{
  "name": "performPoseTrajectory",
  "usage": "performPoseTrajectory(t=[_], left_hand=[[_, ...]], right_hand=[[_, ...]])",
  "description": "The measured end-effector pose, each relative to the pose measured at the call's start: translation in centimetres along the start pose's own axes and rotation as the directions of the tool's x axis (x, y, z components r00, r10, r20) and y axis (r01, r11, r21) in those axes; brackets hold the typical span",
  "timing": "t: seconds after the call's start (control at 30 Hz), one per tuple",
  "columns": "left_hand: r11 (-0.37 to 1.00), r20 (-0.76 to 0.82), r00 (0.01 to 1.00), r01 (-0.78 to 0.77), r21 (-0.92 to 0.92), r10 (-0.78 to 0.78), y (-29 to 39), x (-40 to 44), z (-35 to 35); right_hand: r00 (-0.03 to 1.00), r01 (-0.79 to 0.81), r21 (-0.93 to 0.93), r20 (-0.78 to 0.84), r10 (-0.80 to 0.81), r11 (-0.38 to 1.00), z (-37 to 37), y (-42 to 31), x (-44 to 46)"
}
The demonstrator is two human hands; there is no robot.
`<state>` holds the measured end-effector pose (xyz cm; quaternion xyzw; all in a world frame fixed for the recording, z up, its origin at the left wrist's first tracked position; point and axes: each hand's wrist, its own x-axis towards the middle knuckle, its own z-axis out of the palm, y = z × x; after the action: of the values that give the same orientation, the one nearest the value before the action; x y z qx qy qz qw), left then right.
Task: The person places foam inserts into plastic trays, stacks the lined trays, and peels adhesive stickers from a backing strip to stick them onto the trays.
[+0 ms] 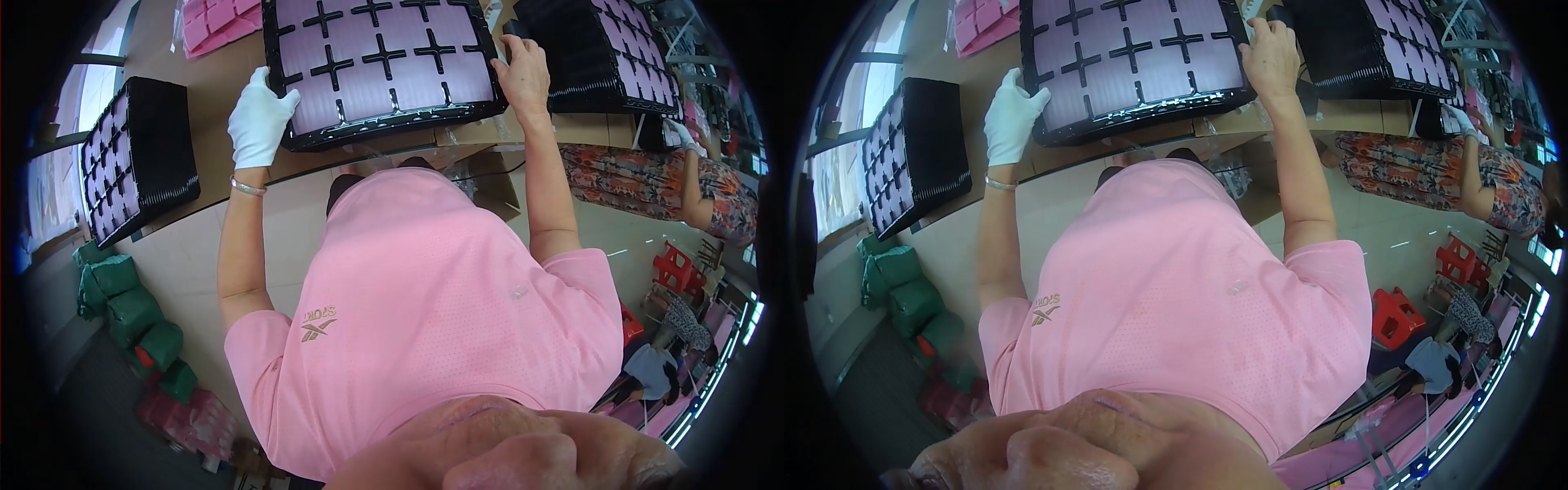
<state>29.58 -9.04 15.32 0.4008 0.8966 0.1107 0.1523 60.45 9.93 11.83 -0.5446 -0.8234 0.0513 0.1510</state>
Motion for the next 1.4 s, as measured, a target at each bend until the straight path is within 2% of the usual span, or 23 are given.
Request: performPoseTrajectory(t=[0.03,0.07,0.1,0.13,0.17,0.23,0.27,0.3,0.37,0.43,0.5,0.53,0.8,0.87,0.9,0.97,1.03,1.1,1.17,1.2,1.23,1.3,1.4], left_hand=[[1.000,0.001,1.000,-0.006,-0.002,0.006,-0.2,0.2,0.3],[0.984,-0.139,0.976,-0.157,0.089,0.169,-1.1,0.6,0.7],[0.937,-0.261,0.906,-0.288,0.198,0.333,-1.7,1.0,0.8],[0.914,-0.270,0.885,-0.314,0.259,0.380,-2.0,1.7,0.7],[0.914,-0.274,0.883,-0.312,0.260,0.380,-2.1,2.2,0.8],[0.826,-0.238,0.823,-0.405,0.391,0.516,-1.6,3.3,-0.2],[0.841,-0.169,0.856,-0.410,0.351,0.488,-1.1,4.0,-0.6],[0.844,-0.178,0.857,-0.402,0.356,0.483,-0.4,4.2,-0.9],[0.772,-0.067,0.854,-0.429,0.468,0.515,1.3,4.2,-1.2],[0.713,0.131,0.871,-0.466,0.523,0.474,2.6,4.7,-1.1],[0.659,0.297,0.871,-0.490,0.570,0.391,3.2,5.0,-0.7],[0.645,0.315,0.863,-0.504,0.575,0.395,2.7,5.1,0.0],[0.643,0.350,0.874,-0.486,0.592,0.339,3.3,5.1,-0.5],[0.586,0.395,0.865,-0.501,0.637,0.311,3.7,5.3,-1.6],[0.586,0.382,0.870,-0.493,0.643,0.312,3.8,5.8,-2.4],[0.710,0.241,0.902,-0.430,0.557,0.357,3.6,7.6,-3.7],[0.711,0.201,0.904,-0.421,0.563,0.377,3.7,10.4,-3.7],[0.686,0.216,0.915,-0.399,0.608,0.341,4.6,12.6,-3.4],[0.686,0.255,0.925,-0.381,0.620,0.283,5.4,14.6,-2.1],[0.670,0.269,0.929,-0.370,0.643,0.255,5.8,15.1,-1.8],[0.672,0.265,0.932,-0.361,0.646,0.246,6.0,15.4,-1.5],[0.579,0.309,0.925,-0.379,0.722,0.221,5.9,16.2,-0.9],[0.565,0.338,0.910,-0.415,0.713,0.241,5.2,16.8,-0.9]], right_hand=[[1.000,-0.004,-0.003,-0.003,0.004,1.000,0.1,0.6,0.2],[0.990,0.116,-0.011,-0.079,-0.117,0.993,0.5,1.4,0.7],[0.960,0.235,-0.027,-0.153,-0.237,0.972,0.6,1.9,1.2],[0.959,0.276,0.028,-0.067,-0.274,0.961,0.4,2.3,2.1],[0.959,0.279,0.028,-0.070,-0.276,0.960,0.6,2.4,2.3],[0.938,0.340,0.050,0.058,-0.343,0.939,0.4,1.6,2.9],[0.921,0.367,0.077,0.107,-0.374,0.927,1.3,2.1,3.7],[0.918,0.376,0.081,0.100,-0.383,0.923,1.2,1.5,4.0],[0.881,0.417,0.015,0.240,-0.409,0.909,0.5,0.1,4.3],[0.853,0.465,0.000,0.266,-0.448,0.885,0.8,-0.3,4.4],[0.808,0.531,-0.211,0.419,-0.414,0.821,1.0,-0.6,4.1],[0.795,0.484,-0.126,0.477,-0.375,0.866,1.7,0.0,4.5],[0.788,0.522,-0.175,0.474,-0.393,0.835,1.4,0.6,5.0],[0.775,0.544,-0.200,0.493,-0.396,0.815,1.1,0.8,6.1],[0.771,0.518,-0.158,0.512,-0.379,0.841,0.7,1.1,7.3],[0.769,0.484,-0.117,0.528,-0.359,0.867,0.5,0.9,9.3],[0.847,0.444,-0.083,0.364,-0.387,0.892,0.8,0.1,11.4],[0.844,0.454,-0.088,0.360,-0.397,0.887,3.1,-0.1,13.9],[0.815,0.430,-0.076,0.461,-0.351,0.900,4.5,-1.4,15.4],[0.799,0.428,-0.134,0.518,-0.305,0.894,4.7,-2.3,15.7],[0.796,0.435,-0.128,0.517,-0.314,0.891,4.8,-2.6,15.9],[0.788,0.422,-0.228,0.570,-0.231,0.877,5.4,-2.6,16.2],[0.792,0.414,-0.199,0.560,-0.244,0.888,6.4,-1.9,16.0]])
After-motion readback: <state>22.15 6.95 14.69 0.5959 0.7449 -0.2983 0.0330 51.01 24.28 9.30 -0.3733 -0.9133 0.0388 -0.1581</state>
